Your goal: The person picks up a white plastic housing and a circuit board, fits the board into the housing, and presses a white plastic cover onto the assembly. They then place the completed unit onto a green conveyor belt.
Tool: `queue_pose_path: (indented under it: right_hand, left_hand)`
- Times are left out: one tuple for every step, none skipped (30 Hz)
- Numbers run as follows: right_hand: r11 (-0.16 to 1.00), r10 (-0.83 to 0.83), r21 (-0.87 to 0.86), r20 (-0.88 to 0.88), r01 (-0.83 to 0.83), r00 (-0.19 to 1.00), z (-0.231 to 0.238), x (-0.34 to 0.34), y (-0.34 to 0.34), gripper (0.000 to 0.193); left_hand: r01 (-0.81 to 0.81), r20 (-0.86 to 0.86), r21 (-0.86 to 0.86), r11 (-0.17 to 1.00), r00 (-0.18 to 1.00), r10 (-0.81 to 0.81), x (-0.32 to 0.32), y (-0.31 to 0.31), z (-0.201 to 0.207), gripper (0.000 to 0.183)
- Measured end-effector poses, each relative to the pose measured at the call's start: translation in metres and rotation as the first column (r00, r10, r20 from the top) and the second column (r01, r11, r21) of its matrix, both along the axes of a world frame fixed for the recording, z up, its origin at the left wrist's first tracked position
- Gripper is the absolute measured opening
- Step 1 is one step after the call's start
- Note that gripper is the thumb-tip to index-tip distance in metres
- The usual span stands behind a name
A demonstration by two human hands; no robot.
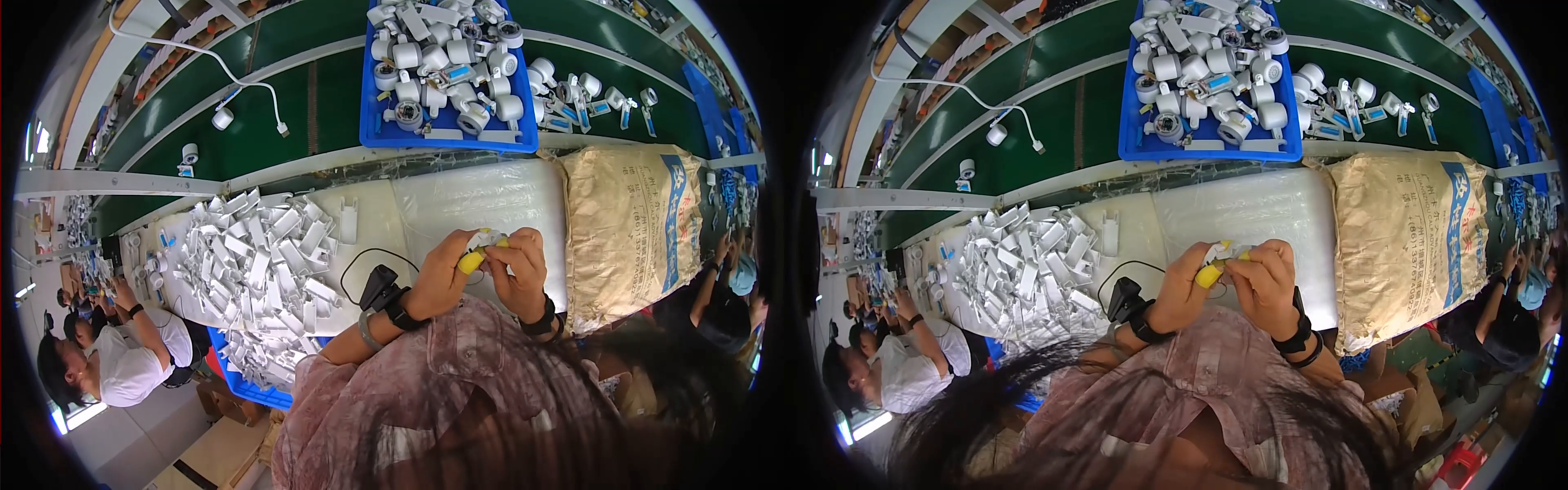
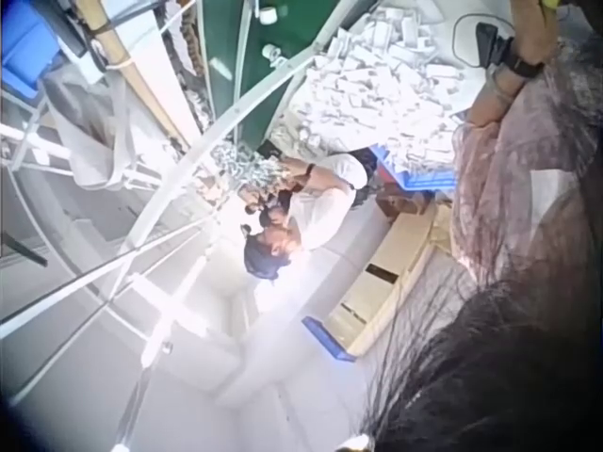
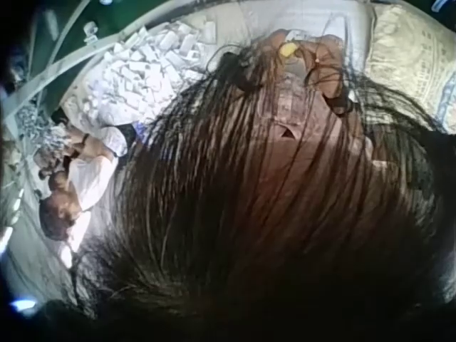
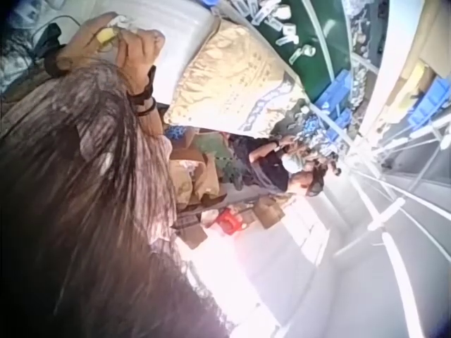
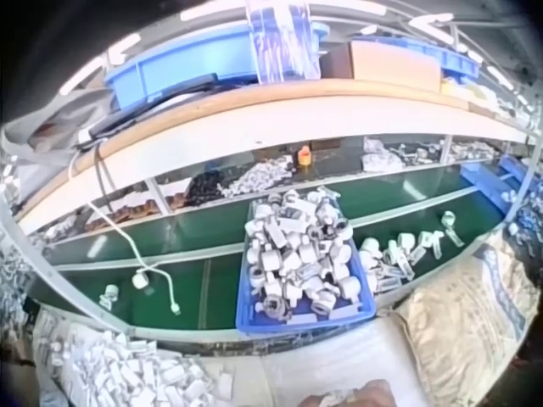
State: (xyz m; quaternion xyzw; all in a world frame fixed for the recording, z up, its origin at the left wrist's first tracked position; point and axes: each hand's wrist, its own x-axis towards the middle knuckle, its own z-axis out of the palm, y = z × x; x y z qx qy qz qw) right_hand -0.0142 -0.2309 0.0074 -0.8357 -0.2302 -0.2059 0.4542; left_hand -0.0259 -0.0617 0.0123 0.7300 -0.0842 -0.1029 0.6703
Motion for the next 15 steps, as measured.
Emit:
queue_pose_path:
  right_hand:
    - [1.0, -0.004, -0.002, -0.002, 0.004, 1.0, 0.0, -0.001, 0.0, 0.027]
    - [1.0, -0.02, -0.004, -0.011, 0.02, 1.0, 0.0, -0.001, 0.002, 0.027]
    - [0.999, -0.036, -0.006, -0.019, 0.036, 0.999, 0.0, -0.001, 0.003, 0.027]
    - [0.999, -0.046, -0.011, -0.016, 0.046, 0.999, -0.003, -0.001, 0.004, 0.027]
    - [0.999, -0.042, -0.012, -0.019, 0.042, 0.999, -0.007, -0.001, 0.005, 0.026]
    - [0.999, -0.039, -0.014, -0.021, 0.039, 0.999, -0.009, 0.0, 0.005, 0.025]
    - [0.998, -0.052, -0.02, -0.015, 0.052, 0.999, -0.007, 0.004, 0.001, 0.025]
    - [0.996, 0.057, -0.066, -0.058, -0.061, 0.997, -0.006, 0.015, -0.001, 0.024]
    - [0.979, 0.164, -0.106, -0.106, -0.175, 0.981, -0.006, 0.027, -0.004, 0.024]
    - [0.986, 0.121, -0.107, -0.106, -0.132, 0.987, -0.012, 0.037, -0.012, 0.025]
    - [0.988, 0.088, -0.112, -0.141, -0.104, 0.986, -0.008, 0.052, -0.024, 0.027]
    - [0.985, -0.005, -0.171, -0.217, -0.033, 0.976, -0.016, 0.065, -0.043, 0.025]
    - [0.976, -0.075, -0.214, -0.196, 0.032, 0.978, -0.02, 0.083, -0.06, 0.025]
    - [0.96, -0.151, -0.266, -0.234, 0.086, 0.96, -0.034, 0.103, -0.077, 0.024]
    - [0.939, -0.19, -0.324, -0.214, 0.114, 0.958, -0.052, 0.125, -0.1, 0.026]
  left_hand:
    - [-0.018, 0.059, -0.016, 1.0, 0.998, 0.019, 0.0, -0.001, -0.003, 0.026]
    - [-0.013, 0.058, -0.018, 1.0, 0.998, 0.014, 0.0, -0.001, -0.006, 0.026]
    - [-0.037, 0.103, 0.016, 0.999, 0.994, 0.035, 0.001, -0.002, -0.009, 0.026]
    - [-0.058, 0.153, 0.046, 0.997, 0.987, 0.05, 0.004, -0.004, -0.012, 0.025]
    - [-0.047, 0.157, 0.041, 0.998, 0.987, 0.04, 0.007, -0.002, -0.012, 0.025]
    - [-0.014, 0.1, 0.05, 0.999, 0.995, 0.009, 0.009, 0.003, -0.011, 0.024]
    - [0.021, 0.041, 0.056, 0.998, 0.999, -0.023, 0.011, 0.009, -0.011, 0.024]
    - [0.063, -0.167, 0.094, 0.994, 0.985, -0.047, 0.013, 0.018, -0.016, 0.025]
    - [0.07, -0.159, 0.092, 0.993, 0.986, -0.055, 0.021, 0.028, -0.022, 0.025]
    - [-0.041, -0.252, -0.046, 0.998, 0.967, 0.028, 0.025, 0.042, -0.03, 0.023]
    - [-0.162, -0.347, -0.171, 0.972, 0.933, 0.094, 0.033, 0.055, -0.034, 0.024]
    - [-0.209, -0.282, -0.153, 0.966, 0.946, 0.16, 0.047, 0.072, -0.041, 0.026]
    - [-0.261, -0.218, -0.137, 0.956, 0.949, 0.228, 0.062, 0.089, -0.044, 0.028]
    - [-0.344, -0.202, -0.092, 0.934, 0.925, 0.32, 0.074, 0.106, -0.042, 0.029]
    - [-0.418, -0.183, -0.058, 0.907, 0.897, 0.402, 0.089, 0.121, -0.039, 0.03]
